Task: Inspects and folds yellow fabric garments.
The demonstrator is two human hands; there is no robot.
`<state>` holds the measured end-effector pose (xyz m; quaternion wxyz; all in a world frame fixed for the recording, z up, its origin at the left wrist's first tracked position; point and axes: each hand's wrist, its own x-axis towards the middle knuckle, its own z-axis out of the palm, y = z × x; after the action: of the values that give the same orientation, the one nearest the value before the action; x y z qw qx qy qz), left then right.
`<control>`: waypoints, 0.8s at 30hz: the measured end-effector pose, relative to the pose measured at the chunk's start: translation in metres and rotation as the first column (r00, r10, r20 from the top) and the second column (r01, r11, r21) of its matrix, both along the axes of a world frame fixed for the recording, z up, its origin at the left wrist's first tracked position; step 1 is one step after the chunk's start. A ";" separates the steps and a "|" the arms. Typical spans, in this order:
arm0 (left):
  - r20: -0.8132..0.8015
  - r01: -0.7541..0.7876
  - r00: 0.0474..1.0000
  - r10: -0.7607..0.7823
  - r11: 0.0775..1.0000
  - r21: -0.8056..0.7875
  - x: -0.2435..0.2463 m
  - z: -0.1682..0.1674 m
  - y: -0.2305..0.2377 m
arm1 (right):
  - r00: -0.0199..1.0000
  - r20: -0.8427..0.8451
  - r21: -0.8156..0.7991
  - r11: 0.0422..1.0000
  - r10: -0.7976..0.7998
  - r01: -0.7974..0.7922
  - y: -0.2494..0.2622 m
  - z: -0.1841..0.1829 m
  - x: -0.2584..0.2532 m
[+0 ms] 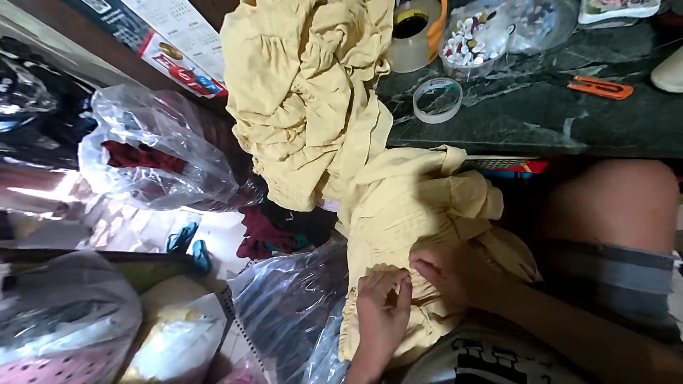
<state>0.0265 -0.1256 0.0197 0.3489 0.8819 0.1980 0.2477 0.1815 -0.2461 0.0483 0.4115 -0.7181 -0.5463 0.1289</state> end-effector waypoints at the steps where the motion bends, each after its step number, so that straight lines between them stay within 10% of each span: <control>1: 0.011 -0.001 1.000 0.001 0.999 0.034 0.000 0.000 -0.002 | 1.000 0.013 0.053 0.998 -0.024 0.024 -0.002 -0.001 0.002; 6: -0.011 -0.032 0.999 0.036 0.958 0.285 0.013 0.001 -0.009 | 0.977 0.212 0.162 0.987 -0.018 -0.017 -0.012 -0.023 0.006; 12: 0.027 -0.048 0.999 0.040 0.912 0.407 0.019 -0.011 -0.012 | 0.997 0.018 0.127 0.989 -0.078 0.075 -0.018 -0.035 0.003; 18: 0.026 -0.116 0.993 0.113 0.978 0.172 0.018 -0.009 -0.018 | 0.933 -0.355 0.095 0.991 -0.054 0.093 -0.015 -0.033 -0.003; 24: -0.004 -0.137 0.990 0.140 0.965 -0.222 0.017 0.002 -0.024 | 0.939 -0.323 0.074 0.986 -0.116 0.147 -0.009 -0.031 -0.007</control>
<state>0.0435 -0.1499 0.0217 0.4280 0.8200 0.2835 0.2531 0.1744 -0.2547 0.0168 0.5360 -0.7021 -0.4294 0.1883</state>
